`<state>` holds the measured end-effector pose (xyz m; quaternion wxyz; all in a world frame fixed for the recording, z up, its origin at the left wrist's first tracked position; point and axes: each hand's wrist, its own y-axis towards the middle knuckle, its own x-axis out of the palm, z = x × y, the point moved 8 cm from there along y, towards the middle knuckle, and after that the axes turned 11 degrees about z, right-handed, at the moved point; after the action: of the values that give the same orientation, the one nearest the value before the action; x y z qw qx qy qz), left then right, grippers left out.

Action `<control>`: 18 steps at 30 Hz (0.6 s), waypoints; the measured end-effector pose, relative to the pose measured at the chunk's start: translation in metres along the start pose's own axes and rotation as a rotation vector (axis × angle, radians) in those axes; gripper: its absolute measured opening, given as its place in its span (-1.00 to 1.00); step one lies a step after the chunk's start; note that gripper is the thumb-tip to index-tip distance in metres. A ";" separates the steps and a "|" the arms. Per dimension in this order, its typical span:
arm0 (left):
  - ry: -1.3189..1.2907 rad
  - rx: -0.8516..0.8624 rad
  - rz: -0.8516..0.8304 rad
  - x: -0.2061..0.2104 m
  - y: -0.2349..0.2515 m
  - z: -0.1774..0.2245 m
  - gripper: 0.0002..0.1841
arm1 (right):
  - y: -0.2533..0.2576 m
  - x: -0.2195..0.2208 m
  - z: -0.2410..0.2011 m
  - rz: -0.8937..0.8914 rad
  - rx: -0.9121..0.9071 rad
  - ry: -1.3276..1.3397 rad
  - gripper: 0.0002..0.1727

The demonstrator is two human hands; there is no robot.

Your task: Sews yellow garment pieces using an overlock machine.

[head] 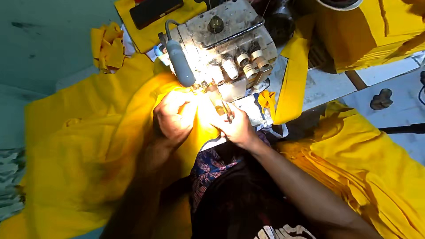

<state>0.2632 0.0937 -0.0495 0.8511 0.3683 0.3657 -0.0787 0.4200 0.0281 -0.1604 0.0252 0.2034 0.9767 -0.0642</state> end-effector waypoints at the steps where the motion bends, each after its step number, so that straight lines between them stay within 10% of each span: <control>1: -0.011 -0.013 0.004 0.004 -0.001 -0.006 -0.82 | 0.005 0.001 0.001 0.008 -0.004 -0.030 -0.48; 7: -0.006 -0.026 0.043 0.016 -0.005 -0.020 -0.85 | 0.003 -0.008 -0.003 0.147 -0.250 -0.138 -0.72; 18: -0.027 -0.035 0.096 0.017 -0.004 -0.023 -0.83 | -0.045 -0.017 0.036 0.024 0.248 0.273 -0.88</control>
<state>0.2612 0.1086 -0.0742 0.8651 0.3692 0.3377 -0.0361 0.4180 -0.0246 -0.1893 -0.1319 0.2236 0.9531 -0.1557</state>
